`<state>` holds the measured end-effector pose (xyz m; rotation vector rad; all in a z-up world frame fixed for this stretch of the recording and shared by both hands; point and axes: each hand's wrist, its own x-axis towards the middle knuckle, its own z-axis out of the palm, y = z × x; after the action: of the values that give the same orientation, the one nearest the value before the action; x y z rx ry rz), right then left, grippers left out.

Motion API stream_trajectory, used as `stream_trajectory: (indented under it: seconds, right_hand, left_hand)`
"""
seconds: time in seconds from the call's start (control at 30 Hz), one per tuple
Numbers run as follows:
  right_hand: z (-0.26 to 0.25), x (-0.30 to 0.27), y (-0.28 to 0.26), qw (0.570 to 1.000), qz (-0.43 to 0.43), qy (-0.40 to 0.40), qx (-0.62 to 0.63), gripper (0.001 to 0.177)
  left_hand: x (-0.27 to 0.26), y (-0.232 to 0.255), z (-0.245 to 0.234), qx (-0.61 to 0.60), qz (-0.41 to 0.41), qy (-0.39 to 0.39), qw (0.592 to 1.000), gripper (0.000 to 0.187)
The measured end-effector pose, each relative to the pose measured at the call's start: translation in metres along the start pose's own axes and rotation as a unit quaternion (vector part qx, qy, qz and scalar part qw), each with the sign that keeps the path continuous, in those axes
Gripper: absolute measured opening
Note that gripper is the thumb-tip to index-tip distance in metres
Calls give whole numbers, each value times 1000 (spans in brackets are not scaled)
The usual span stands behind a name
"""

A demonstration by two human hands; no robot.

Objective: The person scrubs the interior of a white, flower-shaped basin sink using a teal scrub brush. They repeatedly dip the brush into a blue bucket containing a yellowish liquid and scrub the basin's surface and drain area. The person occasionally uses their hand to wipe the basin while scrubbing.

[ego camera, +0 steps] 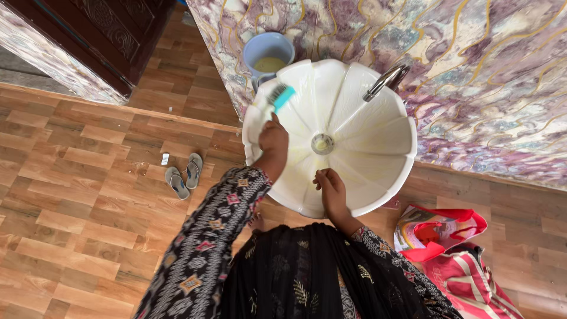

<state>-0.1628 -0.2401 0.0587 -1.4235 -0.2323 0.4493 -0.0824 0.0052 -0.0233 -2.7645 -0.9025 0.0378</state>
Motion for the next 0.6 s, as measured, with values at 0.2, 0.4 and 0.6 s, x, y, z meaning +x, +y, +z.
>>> stream_trajectory:
  seconds: [0.2, 0.4, 0.6]
  right_hand:
    - [1, 0, -4, 998, 27, 48, 11, 21]
    - [5, -2, -4, 996, 42, 78, 21, 19]
    - [3, 2, 10, 998, 12, 54, 4, 19]
  left_hand:
    - [-44, 61, 43, -157, 99, -71, 980, 52]
    - [24, -27, 19, -10, 81, 156, 984, 49]
    - [-86, 4, -23, -110, 250, 27, 962, 52]
